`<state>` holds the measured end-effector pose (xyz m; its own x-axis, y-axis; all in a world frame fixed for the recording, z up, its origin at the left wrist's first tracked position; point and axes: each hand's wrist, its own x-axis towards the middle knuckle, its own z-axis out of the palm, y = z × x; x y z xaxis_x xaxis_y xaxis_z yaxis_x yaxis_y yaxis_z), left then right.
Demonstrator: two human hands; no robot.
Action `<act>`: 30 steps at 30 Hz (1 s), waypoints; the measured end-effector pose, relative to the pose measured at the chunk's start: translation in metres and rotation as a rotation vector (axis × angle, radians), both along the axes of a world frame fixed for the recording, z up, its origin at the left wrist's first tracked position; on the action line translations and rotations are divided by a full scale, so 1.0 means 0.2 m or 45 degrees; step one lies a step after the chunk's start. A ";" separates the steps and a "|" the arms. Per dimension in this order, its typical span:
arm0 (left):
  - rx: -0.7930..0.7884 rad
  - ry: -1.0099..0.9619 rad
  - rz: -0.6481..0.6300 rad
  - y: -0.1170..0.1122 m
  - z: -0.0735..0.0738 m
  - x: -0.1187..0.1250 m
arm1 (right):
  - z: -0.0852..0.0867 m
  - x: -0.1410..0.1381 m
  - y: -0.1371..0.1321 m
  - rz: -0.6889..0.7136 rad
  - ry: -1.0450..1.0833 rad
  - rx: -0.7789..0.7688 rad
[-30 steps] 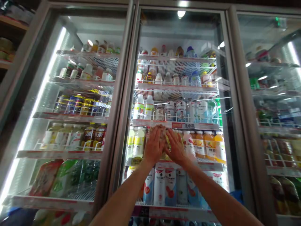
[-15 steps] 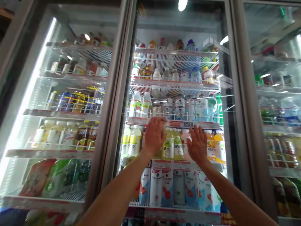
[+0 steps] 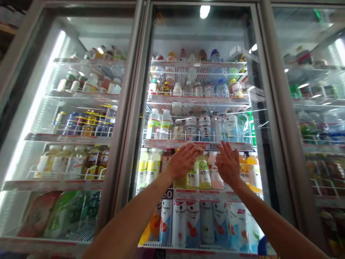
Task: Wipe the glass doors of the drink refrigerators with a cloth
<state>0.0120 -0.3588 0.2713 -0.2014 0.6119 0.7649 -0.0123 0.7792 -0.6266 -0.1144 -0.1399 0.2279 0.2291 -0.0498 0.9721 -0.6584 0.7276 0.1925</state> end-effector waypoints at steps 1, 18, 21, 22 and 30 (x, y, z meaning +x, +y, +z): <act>0.013 0.005 -0.007 0.01 0.02 -0.01 | 0.00 -0.01 0.03 -0.008 0.001 -0.025; 0.329 0.085 -0.090 0.40 0.16 -0.25 | -0.06 -0.12 0.35 -0.110 -0.190 -0.213; -0.156 -0.173 -0.085 0.51 0.09 -0.30 | -0.08 -0.12 0.42 -0.147 -0.178 -0.137; -0.279 -0.235 -0.088 0.54 0.08 -0.32 | -0.08 -0.12 0.44 -0.141 -0.165 -0.145; -0.146 -0.145 -0.178 0.82 0.00 -0.47 | -0.10 -0.16 0.61 -0.080 -0.156 -0.351</act>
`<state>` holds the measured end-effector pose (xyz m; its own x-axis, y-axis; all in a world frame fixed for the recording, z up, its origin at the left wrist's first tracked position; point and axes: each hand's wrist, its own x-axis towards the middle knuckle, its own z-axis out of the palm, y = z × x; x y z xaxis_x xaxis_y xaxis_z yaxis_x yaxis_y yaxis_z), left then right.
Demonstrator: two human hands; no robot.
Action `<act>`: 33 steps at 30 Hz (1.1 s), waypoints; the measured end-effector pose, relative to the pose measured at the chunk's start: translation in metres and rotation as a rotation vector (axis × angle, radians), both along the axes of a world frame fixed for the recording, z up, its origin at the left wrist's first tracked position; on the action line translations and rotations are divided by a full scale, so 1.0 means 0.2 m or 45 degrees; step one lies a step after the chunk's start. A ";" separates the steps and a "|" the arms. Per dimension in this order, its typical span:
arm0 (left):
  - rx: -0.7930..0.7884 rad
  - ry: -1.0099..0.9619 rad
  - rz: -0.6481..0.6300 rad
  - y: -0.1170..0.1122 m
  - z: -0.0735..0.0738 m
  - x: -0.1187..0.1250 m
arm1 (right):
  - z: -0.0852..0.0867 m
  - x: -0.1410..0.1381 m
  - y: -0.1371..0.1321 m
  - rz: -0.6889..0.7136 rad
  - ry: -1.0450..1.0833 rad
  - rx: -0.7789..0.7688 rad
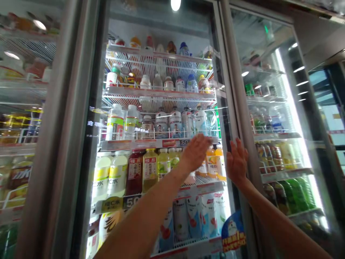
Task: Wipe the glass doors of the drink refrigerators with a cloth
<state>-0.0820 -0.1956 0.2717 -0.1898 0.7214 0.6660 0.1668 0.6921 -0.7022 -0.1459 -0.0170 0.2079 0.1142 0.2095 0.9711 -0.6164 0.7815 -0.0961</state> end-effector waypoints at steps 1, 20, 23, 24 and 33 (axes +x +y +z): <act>-0.189 -0.049 -0.032 0.03 -0.04 -0.02 | 0.00 0.00 0.02 -0.002 0.005 -0.004; 0.524 0.260 0.066 -0.38 0.40 0.20 | 0.22 0.14 -0.29 0.101 0.106 0.161; 0.379 0.224 0.079 -0.48 0.34 0.25 | 0.27 0.17 -0.40 0.134 0.126 0.175; 0.255 0.165 0.092 -0.52 0.31 0.27 | 0.29 0.18 -0.45 0.146 0.126 0.196; 0.769 0.637 0.108 -0.97 0.44 0.52 | 0.39 0.26 -0.67 0.152 0.096 0.254</act>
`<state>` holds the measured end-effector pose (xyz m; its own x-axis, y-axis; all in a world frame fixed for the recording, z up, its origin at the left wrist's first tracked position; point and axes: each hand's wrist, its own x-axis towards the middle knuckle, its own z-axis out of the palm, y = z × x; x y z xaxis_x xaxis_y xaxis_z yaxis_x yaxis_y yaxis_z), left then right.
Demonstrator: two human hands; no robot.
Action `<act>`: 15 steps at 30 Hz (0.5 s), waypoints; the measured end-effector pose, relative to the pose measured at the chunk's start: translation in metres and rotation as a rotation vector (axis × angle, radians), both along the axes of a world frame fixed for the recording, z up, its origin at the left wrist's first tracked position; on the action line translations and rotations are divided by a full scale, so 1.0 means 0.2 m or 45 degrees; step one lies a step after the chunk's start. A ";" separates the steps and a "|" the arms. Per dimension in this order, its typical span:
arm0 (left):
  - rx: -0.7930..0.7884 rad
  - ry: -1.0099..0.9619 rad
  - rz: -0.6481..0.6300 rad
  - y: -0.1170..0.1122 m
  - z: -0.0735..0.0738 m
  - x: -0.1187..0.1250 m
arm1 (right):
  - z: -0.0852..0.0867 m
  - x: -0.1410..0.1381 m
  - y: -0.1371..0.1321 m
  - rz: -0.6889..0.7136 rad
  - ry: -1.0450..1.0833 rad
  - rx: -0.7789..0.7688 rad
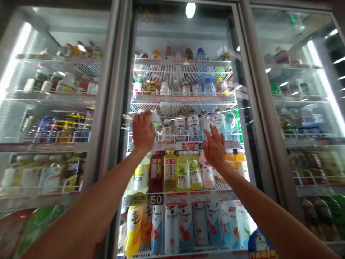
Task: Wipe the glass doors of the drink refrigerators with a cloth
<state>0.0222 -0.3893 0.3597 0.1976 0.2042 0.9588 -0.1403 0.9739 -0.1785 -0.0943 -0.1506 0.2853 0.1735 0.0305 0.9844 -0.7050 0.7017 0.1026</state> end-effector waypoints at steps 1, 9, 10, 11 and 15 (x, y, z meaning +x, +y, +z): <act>-0.117 -0.072 0.015 0.01 -0.05 0.00 | 0.00 0.02 -0.04 0.013 0.017 0.031; -0.617 -0.366 0.030 0.06 -0.46 0.07 | 0.04 0.25 -0.41 0.237 0.138 0.169; -0.513 -0.292 -0.011 0.02 -0.46 0.13 | 0.04 0.28 -0.46 0.265 0.135 0.148; -0.410 -0.201 -0.063 -0.02 -0.44 0.20 | 0.04 0.31 -0.51 0.292 0.139 0.127; 0.018 0.337 -0.161 -0.37 -0.34 0.53 | 0.01 0.47 -0.76 0.421 0.212 0.065</act>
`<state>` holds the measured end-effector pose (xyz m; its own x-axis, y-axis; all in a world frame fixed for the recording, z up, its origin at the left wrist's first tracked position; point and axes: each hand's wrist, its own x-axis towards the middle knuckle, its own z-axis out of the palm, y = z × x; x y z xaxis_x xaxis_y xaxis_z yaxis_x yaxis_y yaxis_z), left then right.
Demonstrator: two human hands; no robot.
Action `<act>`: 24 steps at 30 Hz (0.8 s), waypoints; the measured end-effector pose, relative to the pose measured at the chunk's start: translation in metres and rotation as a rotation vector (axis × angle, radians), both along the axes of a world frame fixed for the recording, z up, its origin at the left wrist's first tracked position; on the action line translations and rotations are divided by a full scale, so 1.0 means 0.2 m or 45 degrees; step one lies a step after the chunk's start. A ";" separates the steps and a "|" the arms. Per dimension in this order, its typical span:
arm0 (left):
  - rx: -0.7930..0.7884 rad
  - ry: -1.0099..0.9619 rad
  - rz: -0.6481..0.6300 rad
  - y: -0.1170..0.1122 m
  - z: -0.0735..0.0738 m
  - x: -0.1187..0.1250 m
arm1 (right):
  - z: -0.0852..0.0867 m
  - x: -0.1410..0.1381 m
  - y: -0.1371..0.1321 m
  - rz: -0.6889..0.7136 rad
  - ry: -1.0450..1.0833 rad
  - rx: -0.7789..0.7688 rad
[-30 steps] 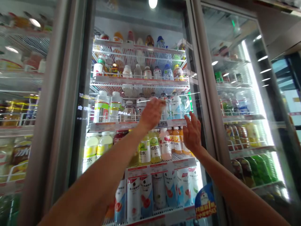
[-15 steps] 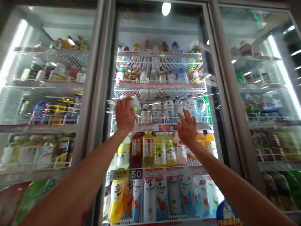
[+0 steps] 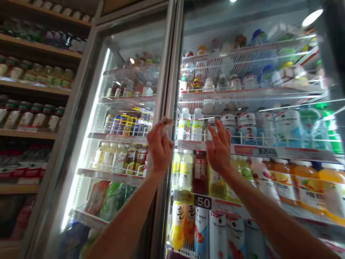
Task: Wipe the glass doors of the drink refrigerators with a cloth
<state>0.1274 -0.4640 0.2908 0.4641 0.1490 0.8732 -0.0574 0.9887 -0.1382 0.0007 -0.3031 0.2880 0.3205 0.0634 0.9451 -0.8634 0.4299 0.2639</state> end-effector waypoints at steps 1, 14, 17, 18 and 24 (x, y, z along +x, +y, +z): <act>0.084 0.098 0.025 -0.12 0.02 0.07 | 0.00 0.05 -0.07 0.041 0.023 -0.002; -0.071 -0.376 0.446 -0.93 0.39 0.17 | 1.10 0.53 -0.74 0.067 0.460 0.306; 0.212 -0.174 0.348 -1.15 0.62 0.35 | 1.35 0.60 -0.84 -0.030 0.465 0.424; 0.295 -0.111 0.320 -1.17 0.71 0.38 | 1.43 0.61 -0.87 -0.061 0.432 0.447; -0.067 -0.587 0.451 -0.83 1.18 0.28 | 1.78 0.61 -1.00 -0.354 0.174 0.605</act>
